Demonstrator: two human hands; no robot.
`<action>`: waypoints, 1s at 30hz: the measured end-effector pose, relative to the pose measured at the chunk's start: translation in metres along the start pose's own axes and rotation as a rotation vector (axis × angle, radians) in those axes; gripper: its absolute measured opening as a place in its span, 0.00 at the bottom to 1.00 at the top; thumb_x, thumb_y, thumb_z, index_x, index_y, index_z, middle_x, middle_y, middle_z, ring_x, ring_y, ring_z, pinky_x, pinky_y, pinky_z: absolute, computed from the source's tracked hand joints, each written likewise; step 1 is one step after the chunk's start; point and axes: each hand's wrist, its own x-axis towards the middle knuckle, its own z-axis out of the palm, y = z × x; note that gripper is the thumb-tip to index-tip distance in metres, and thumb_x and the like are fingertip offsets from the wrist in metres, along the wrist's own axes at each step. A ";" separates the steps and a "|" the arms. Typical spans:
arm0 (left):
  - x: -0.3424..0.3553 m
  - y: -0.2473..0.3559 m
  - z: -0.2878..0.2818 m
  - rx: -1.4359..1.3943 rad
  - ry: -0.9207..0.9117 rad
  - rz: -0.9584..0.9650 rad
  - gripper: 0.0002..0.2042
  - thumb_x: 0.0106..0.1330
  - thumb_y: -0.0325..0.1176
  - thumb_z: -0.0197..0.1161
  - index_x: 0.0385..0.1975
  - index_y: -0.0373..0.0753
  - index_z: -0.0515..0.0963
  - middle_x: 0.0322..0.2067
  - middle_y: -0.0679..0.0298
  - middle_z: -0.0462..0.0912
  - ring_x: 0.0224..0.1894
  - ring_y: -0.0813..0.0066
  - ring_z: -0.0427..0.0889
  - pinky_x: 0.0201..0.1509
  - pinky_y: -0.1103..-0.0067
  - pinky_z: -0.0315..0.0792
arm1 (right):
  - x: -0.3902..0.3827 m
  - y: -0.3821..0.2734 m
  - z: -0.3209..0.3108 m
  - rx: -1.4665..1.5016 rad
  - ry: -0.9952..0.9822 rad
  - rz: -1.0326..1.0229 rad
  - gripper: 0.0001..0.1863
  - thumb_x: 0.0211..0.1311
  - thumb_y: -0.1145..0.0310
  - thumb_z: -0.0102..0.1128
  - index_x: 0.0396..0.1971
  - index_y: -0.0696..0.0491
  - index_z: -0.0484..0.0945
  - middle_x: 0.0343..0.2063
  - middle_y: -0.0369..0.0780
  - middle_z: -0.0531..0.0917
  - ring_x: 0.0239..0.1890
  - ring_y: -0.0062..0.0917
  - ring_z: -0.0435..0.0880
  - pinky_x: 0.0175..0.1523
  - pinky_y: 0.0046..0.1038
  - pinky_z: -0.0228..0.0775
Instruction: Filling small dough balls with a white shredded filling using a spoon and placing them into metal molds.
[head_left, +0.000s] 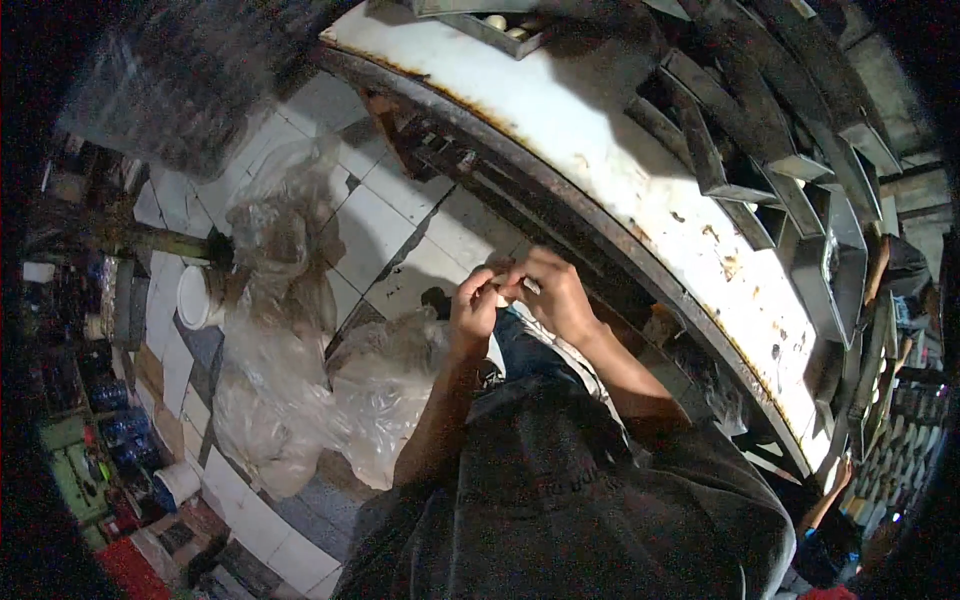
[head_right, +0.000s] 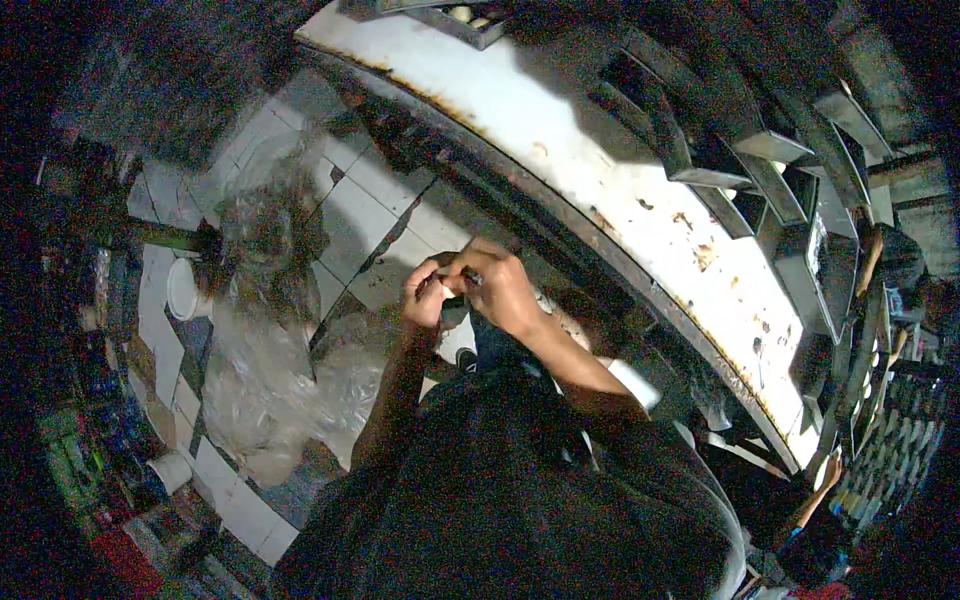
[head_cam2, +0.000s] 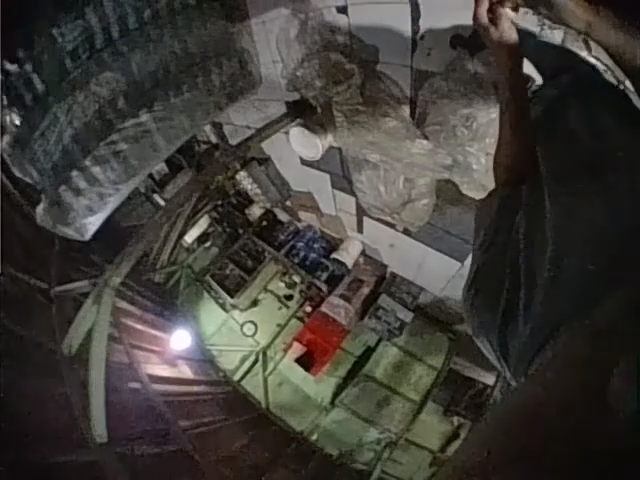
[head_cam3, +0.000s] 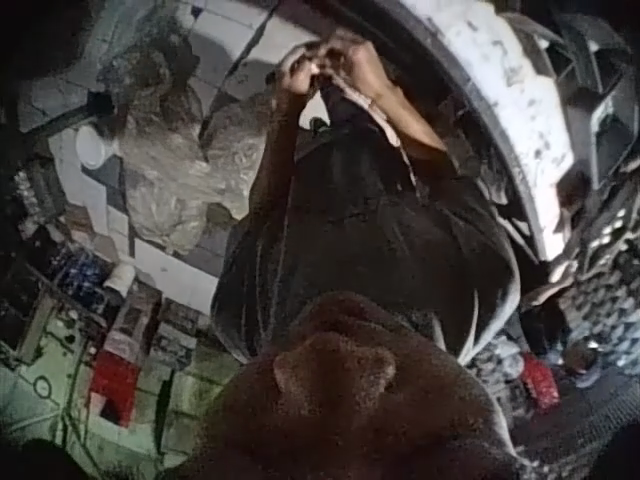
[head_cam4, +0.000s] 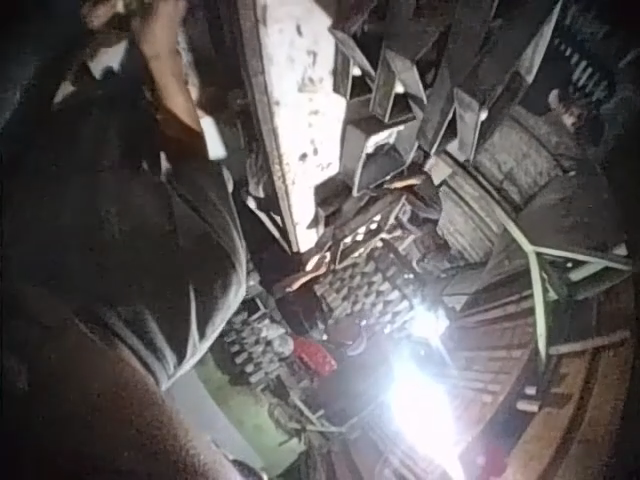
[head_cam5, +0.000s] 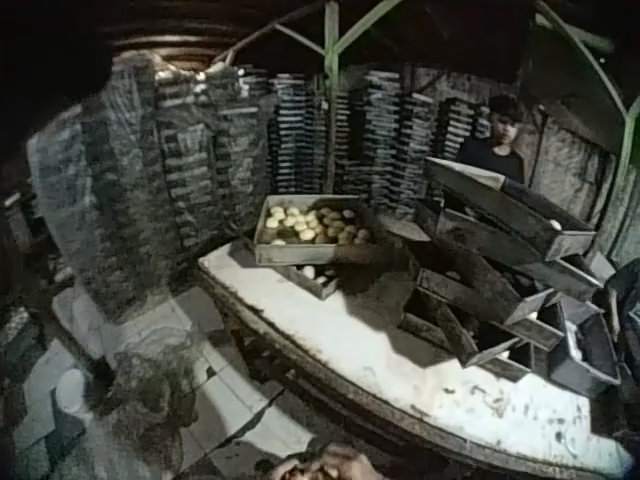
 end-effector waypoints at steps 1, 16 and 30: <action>0.016 -0.003 -0.010 0.134 -0.082 0.063 0.12 0.59 0.24 0.43 0.37 0.29 0.72 0.37 0.56 0.76 0.40 0.72 0.74 0.46 0.79 0.67 | 0.013 0.004 0.000 0.005 0.004 -0.001 0.14 0.37 0.79 0.65 0.29 0.59 0.73 0.24 0.42 0.76 0.29 0.29 0.76 0.34 0.25 0.68; 0.210 0.085 0.038 0.046 -0.067 -0.265 0.26 0.63 0.38 0.49 0.58 0.34 0.54 0.57 0.54 0.57 0.57 0.71 0.60 0.55 0.77 0.60 | 0.192 0.092 -0.045 0.601 0.293 0.718 0.25 0.61 0.54 0.43 0.47 0.61 0.66 0.42 0.46 0.74 0.42 0.27 0.72 0.46 0.25 0.64; 0.553 0.216 -0.022 1.042 -0.398 0.338 0.09 0.54 0.32 0.60 0.29 0.33 0.75 0.26 0.59 0.78 0.29 0.69 0.76 0.36 0.78 0.68 | 0.192 0.294 -0.038 -0.384 0.821 0.838 0.20 0.53 0.68 0.47 0.46 0.60 0.67 0.47 0.51 0.68 0.47 0.43 0.67 0.53 0.35 0.58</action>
